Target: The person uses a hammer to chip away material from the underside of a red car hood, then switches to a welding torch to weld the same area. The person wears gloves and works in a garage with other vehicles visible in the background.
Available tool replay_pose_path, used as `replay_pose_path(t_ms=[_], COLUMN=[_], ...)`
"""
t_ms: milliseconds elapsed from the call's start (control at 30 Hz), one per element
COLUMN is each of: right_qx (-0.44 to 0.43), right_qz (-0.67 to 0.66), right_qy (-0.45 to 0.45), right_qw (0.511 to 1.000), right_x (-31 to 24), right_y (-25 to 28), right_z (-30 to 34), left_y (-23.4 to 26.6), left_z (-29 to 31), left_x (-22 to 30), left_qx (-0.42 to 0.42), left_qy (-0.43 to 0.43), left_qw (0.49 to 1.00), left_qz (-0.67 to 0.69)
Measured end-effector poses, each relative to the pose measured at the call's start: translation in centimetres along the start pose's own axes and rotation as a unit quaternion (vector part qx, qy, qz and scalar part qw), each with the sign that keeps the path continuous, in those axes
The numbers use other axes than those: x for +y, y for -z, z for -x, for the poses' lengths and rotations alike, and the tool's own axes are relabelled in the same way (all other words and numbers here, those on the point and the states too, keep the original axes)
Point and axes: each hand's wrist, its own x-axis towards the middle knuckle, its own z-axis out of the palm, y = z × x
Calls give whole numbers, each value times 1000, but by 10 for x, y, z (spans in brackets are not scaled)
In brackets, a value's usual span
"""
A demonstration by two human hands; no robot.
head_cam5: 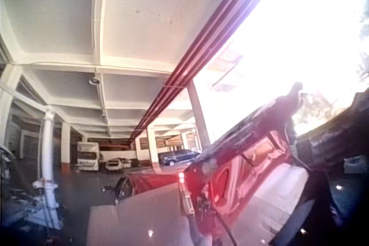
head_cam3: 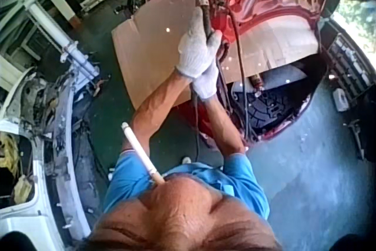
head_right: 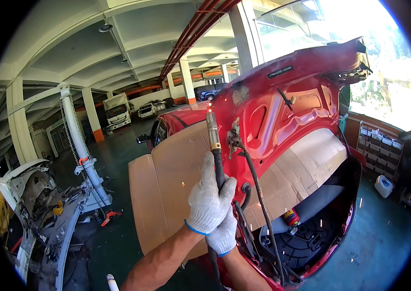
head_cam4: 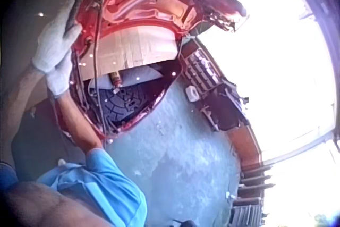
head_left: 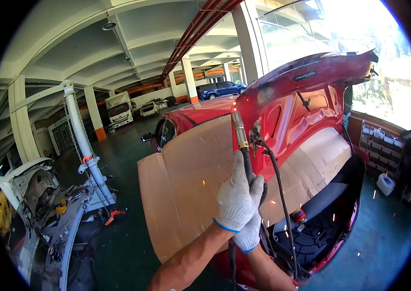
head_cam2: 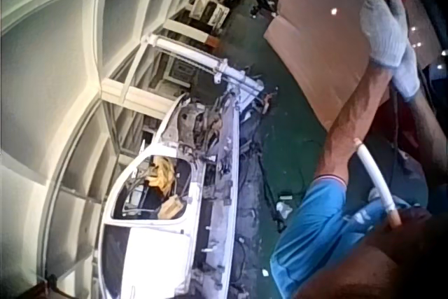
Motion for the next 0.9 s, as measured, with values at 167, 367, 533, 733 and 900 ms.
replay_pose_path(t_ms=[167, 367, 533, 733, 900], right_qx=[-31, -37, -25, -11, 3], right_qz=[-469, -259, 65, 24, 8], right_qy=[-152, -62, 38, 44, 44], right_qw=[870, 963, 997, 999, 999], right_x=[-7, 2, -10, -22, -15], right_y=[-7, 5, -2, -8, -6], right_z=[-8, -14, -12, -10, -13], left_y=[7, -1, 0, 0, 0], left_z=[-3, -10, -15, -16, -16], left_x=[3, 4, 4, 2, 3], left_qx=[6, -5, 6, 3, 2], left_qy=[-4, -4, -13, -9, -10], left_qw=[1000, 1000, 1000, 1000, 1000], left_qz=[-1, -9, -19, -12, -8])
